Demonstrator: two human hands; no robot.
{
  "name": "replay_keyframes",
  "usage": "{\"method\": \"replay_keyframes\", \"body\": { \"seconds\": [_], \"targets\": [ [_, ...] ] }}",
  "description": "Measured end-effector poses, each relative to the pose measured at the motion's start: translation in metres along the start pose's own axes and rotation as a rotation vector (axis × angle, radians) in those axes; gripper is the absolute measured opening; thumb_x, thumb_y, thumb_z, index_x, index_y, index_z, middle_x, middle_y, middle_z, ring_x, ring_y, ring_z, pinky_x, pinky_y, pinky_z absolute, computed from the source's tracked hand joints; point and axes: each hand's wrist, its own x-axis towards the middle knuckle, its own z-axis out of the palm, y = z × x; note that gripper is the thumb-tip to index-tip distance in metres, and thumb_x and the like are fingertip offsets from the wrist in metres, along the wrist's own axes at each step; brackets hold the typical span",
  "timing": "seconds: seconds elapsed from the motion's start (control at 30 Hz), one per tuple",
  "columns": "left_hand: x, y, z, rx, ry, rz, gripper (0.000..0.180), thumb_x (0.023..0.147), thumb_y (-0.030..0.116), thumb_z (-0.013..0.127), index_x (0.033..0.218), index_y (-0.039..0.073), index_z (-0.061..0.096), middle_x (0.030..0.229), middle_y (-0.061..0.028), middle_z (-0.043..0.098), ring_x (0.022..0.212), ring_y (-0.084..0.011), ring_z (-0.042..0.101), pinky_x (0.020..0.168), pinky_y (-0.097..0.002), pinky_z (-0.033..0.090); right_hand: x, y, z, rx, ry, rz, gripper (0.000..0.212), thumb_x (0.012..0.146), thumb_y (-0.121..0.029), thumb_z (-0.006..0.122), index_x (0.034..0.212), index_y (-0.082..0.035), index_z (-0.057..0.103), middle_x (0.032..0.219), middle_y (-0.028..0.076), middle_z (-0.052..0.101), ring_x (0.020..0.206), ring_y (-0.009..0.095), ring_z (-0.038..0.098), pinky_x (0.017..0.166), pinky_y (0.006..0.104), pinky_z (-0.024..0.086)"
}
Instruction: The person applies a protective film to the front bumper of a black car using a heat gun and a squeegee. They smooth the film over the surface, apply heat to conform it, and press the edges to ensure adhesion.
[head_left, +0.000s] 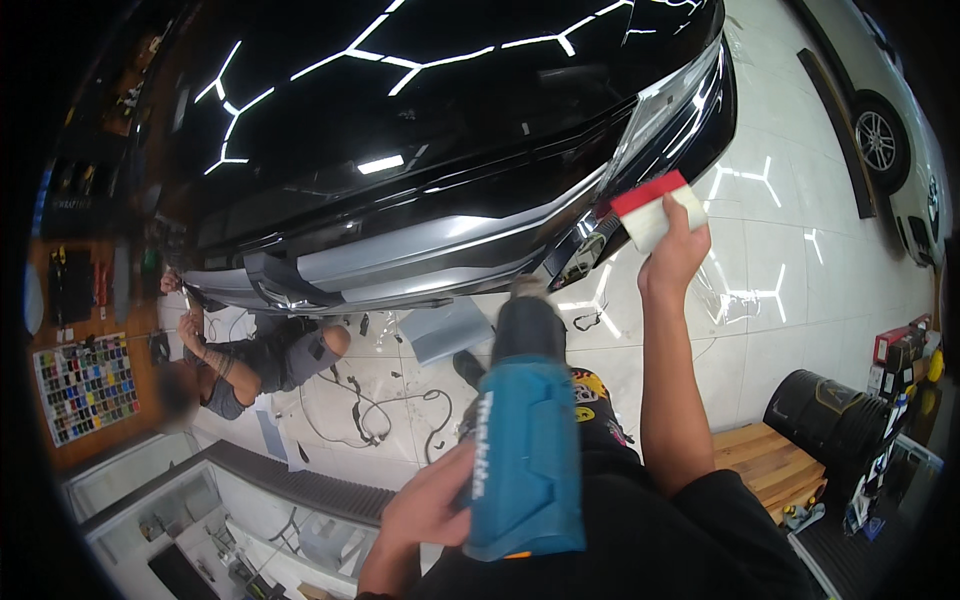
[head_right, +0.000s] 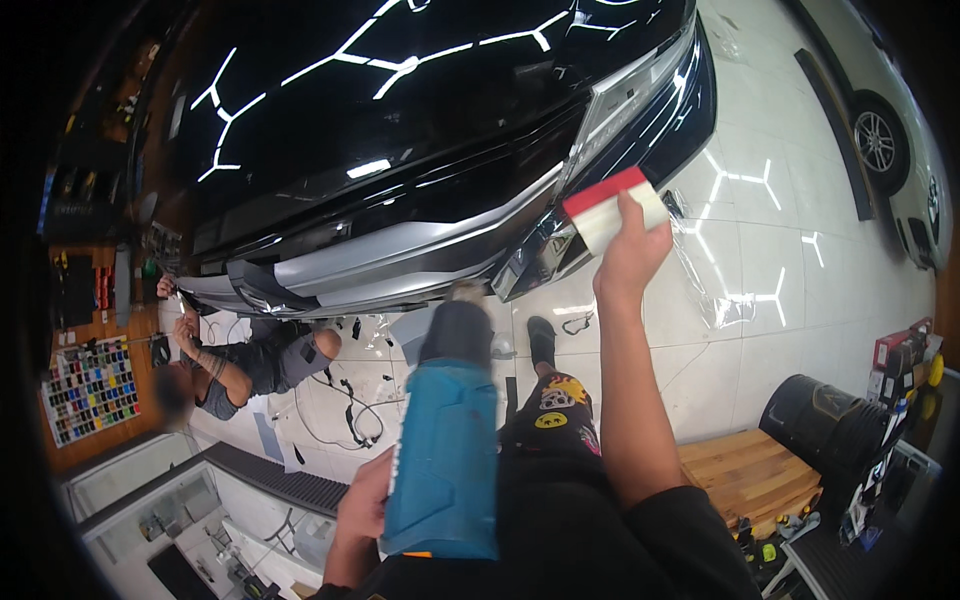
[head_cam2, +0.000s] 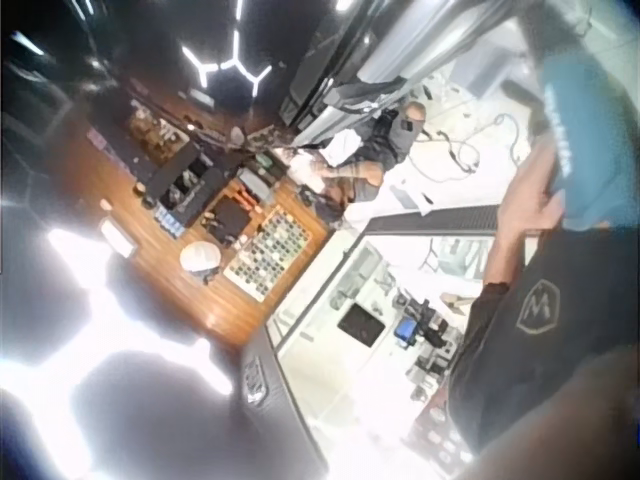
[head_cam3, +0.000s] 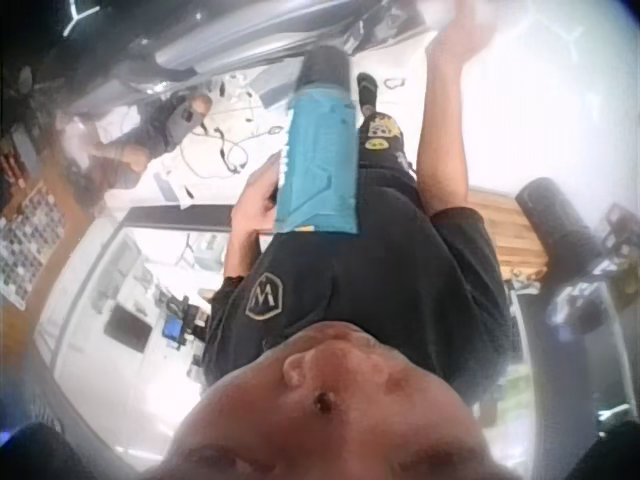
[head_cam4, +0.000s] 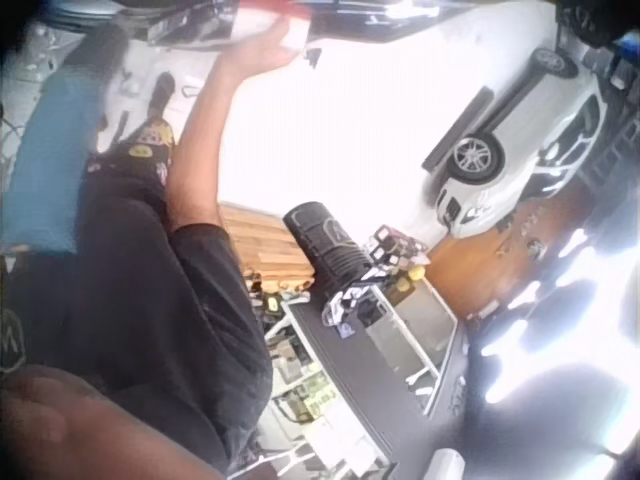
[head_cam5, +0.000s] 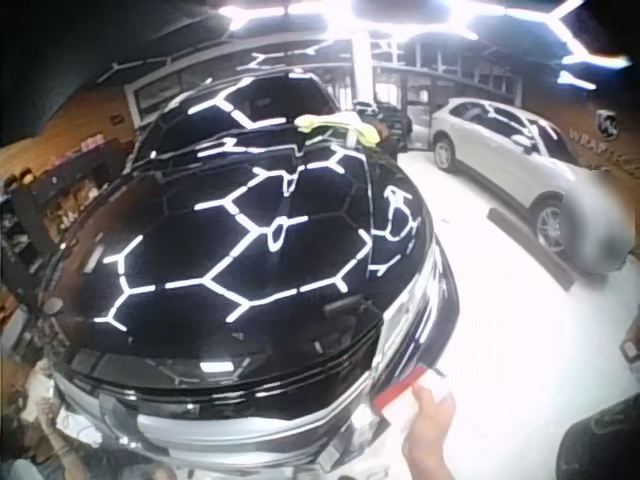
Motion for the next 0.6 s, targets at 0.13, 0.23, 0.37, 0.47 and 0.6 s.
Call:
{"method": "replay_keyframes", "body": {
  "seconds": [0.13,0.23,0.37,0.47,0.6],
  "targets": [
    [0.036,-0.005,-0.008,0.075,-0.08,0.152,0.078,0.087,0.018,0.065,0.154,-0.001,0.031,0.139,-0.0269,0.052,0.125,-0.0429,0.055,0.104,-0.0427,0.046,-0.032,-0.005,-0.016,-0.003,0.062,0.024,0.023,0.091,-0.005,0.064,0.111,0.006,0.062,0.104,0.011,0.069,0.091,0.019,0.069,0.081,0.0308,0.055],
    [0.071,0.0,-0.016,0.099,-0.103,0.283,0.086,0.089,0.023,0.069,0.158,0.0,0.023,0.137,-0.0274,0.051,0.123,-0.0434,0.055,0.102,-0.0426,0.047,-0.044,-0.009,-0.036,-0.044,0.088,0.047,0.024,0.093,-0.005,0.062,0.114,0.006,0.061,0.106,0.012,0.068,0.094,0.019,0.068,0.082,0.0316,0.056],
    [0.092,-0.005,-0.022,0.036,-0.045,0.337,0.086,0.091,0.026,0.069,0.158,-0.002,0.023,0.136,-0.0276,0.052,0.122,-0.0443,0.056,0.104,-0.0426,0.045,-0.059,-0.018,-0.04,-0.049,0.141,0.116,0.027,0.094,-0.007,0.061,0.118,0.005,0.059,0.11,0.013,0.067,0.096,0.021,0.069,0.084,0.0329,0.057],
    [0.105,-0.015,-0.027,-0.017,-0.041,0.328,0.083,0.092,0.028,0.067,0.157,-0.003,0.025,0.141,-0.0296,0.05,0.128,-0.0456,0.054,0.107,-0.043,0.042,-0.065,-0.019,-0.037,-0.075,0.181,0.174,0.028,0.094,-0.008,0.061,0.118,0.005,0.058,0.111,0.014,0.067,0.096,0.022,0.069,0.083,0.0331,0.057],
    [0.112,-0.014,-0.028,-0.013,-0.006,0.319,0.082,0.092,0.028,0.067,0.156,-0.003,0.026,0.144,-0.0302,0.048,0.13,-0.0464,0.052,0.109,-0.0443,0.04,-0.069,-0.024,-0.031,-0.105,0.152,0.229,0.029,0.094,-0.01,0.062,0.118,0.005,0.057,0.111,0.014,0.066,0.096,0.021,0.069,0.081,0.0334,0.058]
  ]
}}
